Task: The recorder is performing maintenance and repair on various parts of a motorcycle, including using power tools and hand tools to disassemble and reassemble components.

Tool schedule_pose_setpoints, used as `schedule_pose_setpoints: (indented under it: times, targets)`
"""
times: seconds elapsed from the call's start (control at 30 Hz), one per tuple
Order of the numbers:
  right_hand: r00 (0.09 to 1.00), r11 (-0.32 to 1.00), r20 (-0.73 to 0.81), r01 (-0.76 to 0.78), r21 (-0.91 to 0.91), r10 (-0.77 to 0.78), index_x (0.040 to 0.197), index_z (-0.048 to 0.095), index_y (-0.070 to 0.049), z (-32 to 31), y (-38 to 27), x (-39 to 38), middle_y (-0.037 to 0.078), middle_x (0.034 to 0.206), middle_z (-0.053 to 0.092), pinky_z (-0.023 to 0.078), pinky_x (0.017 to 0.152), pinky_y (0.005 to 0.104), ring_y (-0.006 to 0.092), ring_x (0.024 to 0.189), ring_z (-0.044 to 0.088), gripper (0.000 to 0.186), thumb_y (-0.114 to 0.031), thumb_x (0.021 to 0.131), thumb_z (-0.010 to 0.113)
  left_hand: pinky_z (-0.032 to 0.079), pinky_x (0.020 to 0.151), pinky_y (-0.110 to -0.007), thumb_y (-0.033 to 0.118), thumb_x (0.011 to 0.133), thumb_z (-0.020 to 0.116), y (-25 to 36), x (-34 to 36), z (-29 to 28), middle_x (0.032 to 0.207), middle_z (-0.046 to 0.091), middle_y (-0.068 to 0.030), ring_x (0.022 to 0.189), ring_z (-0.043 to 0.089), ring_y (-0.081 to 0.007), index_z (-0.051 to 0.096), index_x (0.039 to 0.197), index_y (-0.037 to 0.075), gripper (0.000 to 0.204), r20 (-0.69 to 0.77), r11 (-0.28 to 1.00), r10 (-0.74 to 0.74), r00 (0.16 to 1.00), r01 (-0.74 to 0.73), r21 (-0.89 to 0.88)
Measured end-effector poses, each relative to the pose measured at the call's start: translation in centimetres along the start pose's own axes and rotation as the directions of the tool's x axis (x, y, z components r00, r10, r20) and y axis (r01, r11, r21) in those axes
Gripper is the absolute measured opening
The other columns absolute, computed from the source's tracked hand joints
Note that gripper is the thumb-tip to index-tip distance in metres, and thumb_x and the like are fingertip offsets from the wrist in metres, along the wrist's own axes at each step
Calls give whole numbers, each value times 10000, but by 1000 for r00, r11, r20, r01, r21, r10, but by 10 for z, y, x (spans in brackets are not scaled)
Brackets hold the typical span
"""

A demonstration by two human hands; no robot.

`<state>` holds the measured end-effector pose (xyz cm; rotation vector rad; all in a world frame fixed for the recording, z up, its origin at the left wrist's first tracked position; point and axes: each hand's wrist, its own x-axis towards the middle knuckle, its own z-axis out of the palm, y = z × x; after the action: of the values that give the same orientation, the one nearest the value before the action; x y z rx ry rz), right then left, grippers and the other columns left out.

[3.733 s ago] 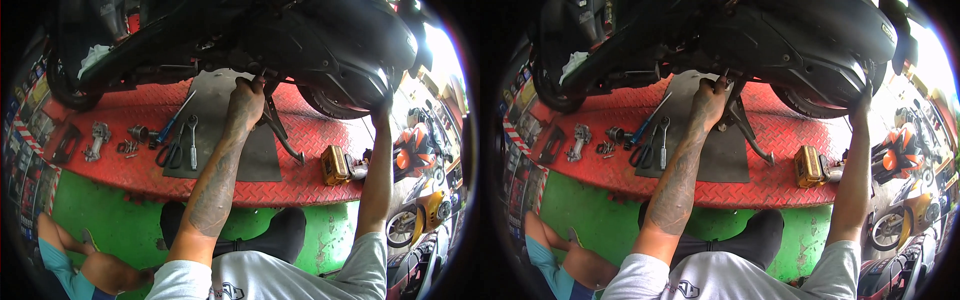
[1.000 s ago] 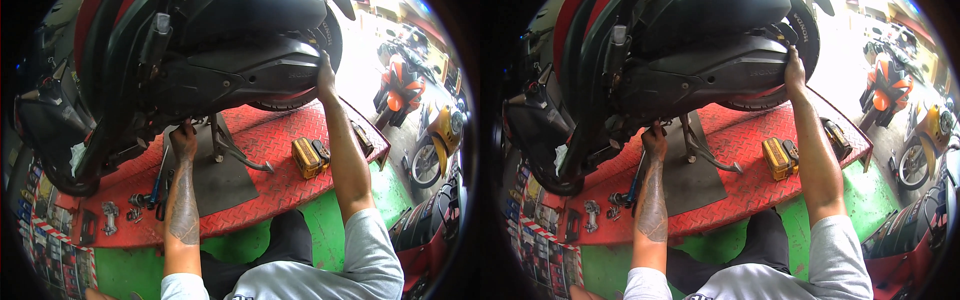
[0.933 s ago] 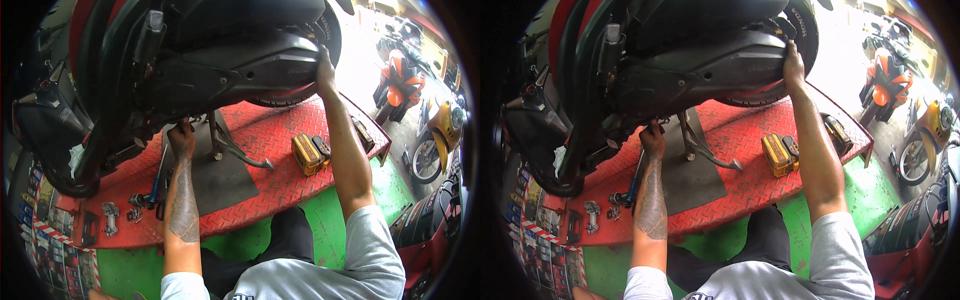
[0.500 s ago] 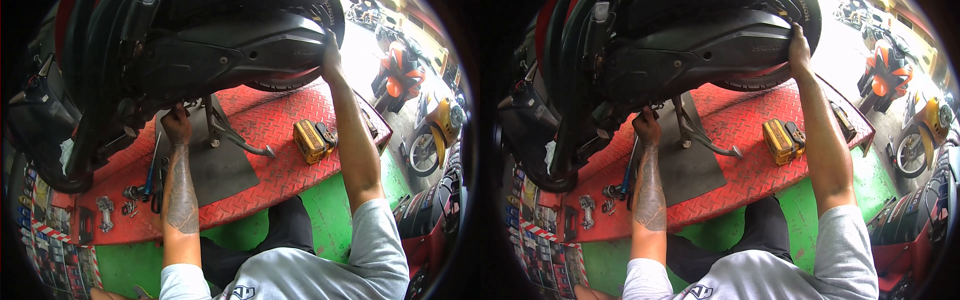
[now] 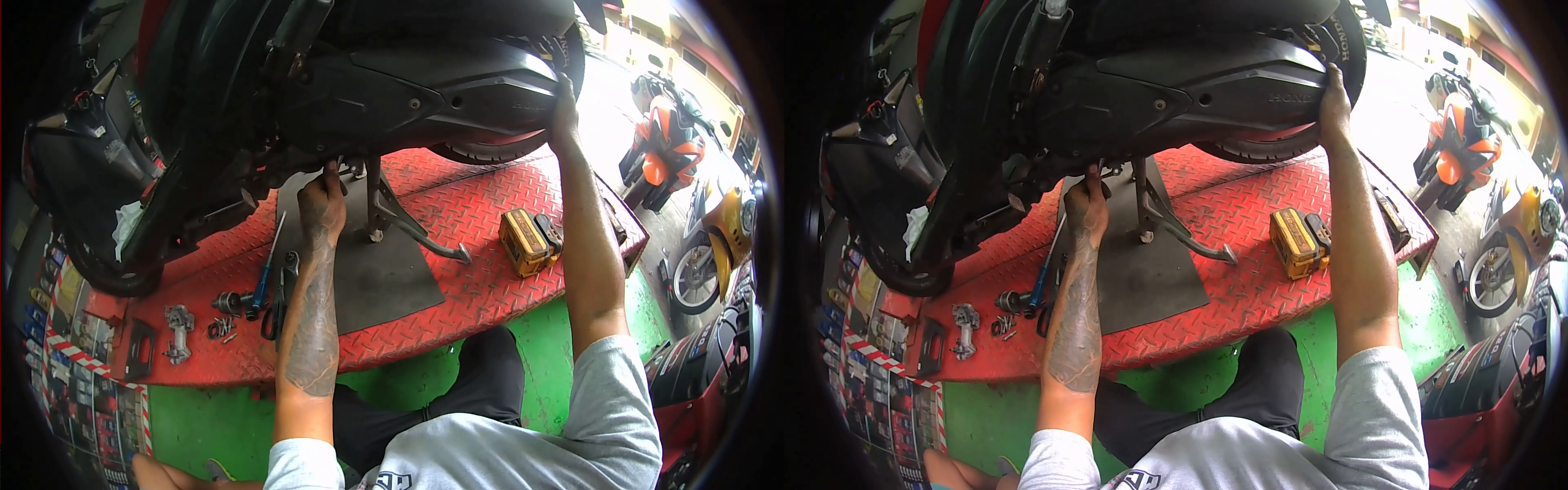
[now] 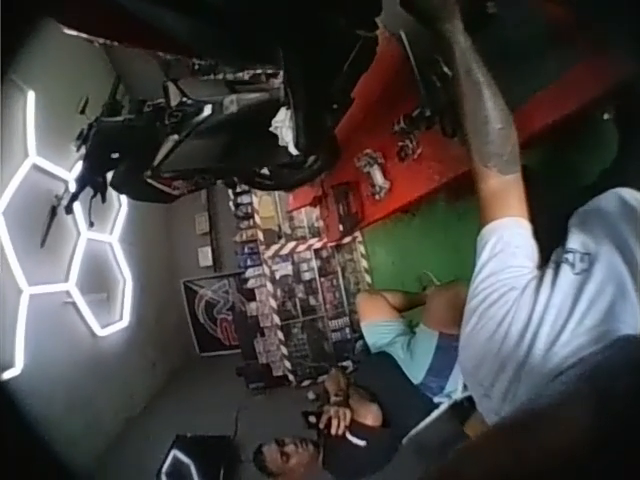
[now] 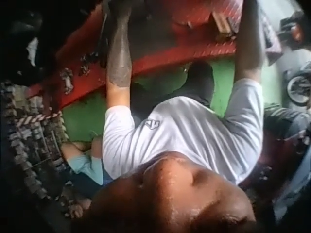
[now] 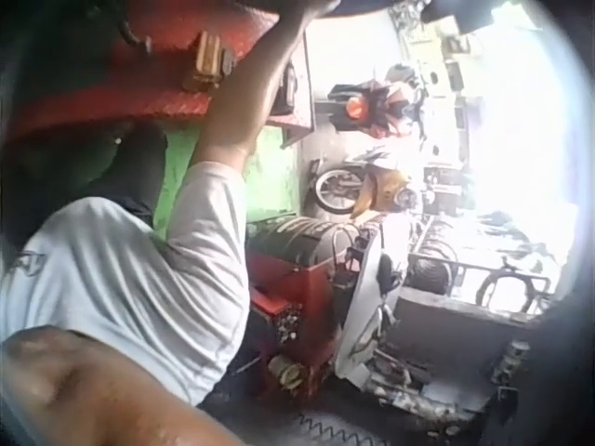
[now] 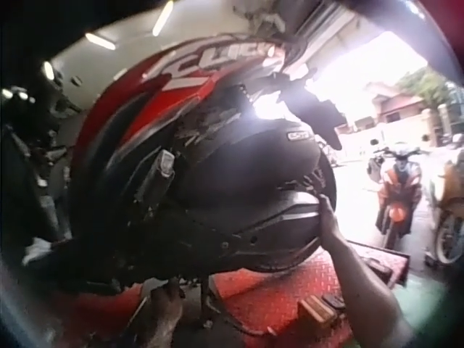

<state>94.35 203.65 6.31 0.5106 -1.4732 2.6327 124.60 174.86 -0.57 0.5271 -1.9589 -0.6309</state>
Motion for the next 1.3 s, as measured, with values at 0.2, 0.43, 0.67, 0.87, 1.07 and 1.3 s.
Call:
schedule_pose_setpoints:
  times: [0.2,0.43,0.67,0.87,1.07,1.3]
  targets:
    - [997,997,-68,-45,-63,40,1480,536,45,-8,16,25,241,1471,574,368,1165,451,317,1346,546,860,-667,1001,482,484,728,-483,588,1086,410,12,0,-12,662,668,-210,724,692,-384,672,686,-18,772,97,980,-119,988,101,170]
    - [994,983,21,-99,-156,103,1530,475,35,-19,18,33,243,1528,524,367,1154,517,377,1414,487,966,-751,968,462,473,647,-451,489,1084,496,-26,16,6,616,646,-204,621,672,-347,657,679,-21,671,0,993,110,994,-110,36]
    - [990,998,124,66,0,-65,1530,463,27,-24,21,21,239,1492,522,449,1084,512,357,1305,558,1097,-810,845,648,489,683,-413,494,1084,512,0,-9,-50,712,673,-136,695,664,-256,680,830,-10,589,251,963,-87,964,17,268]
    - [978,991,190,102,-81,-85,1588,364,-68,-26,21,23,192,1467,536,488,1093,464,322,1301,591,825,-664,1028,473,542,818,-500,352,990,670,10,-131,-74,943,708,-178,925,702,-372,703,994,43,310,431,888,-3,902,-196,416]
    - [871,898,406,385,-215,-276,1641,226,-110,-31,22,21,207,1435,551,610,928,450,356,1087,722,546,-368,1162,269,519,951,-493,463,956,705,1,-143,-89,1103,693,-175,1076,666,-368,742,1132,61,441,429,785,-16,903,-254,565]
    - [988,935,151,25,-355,31,1584,370,-31,-51,22,26,182,1457,569,527,980,403,314,1099,669,633,-481,1139,337,565,887,-531,484,993,615,-133,-16,-149,1065,733,-238,1030,706,-438,646,1164,6,509,432,494,-453,780,-184,850]
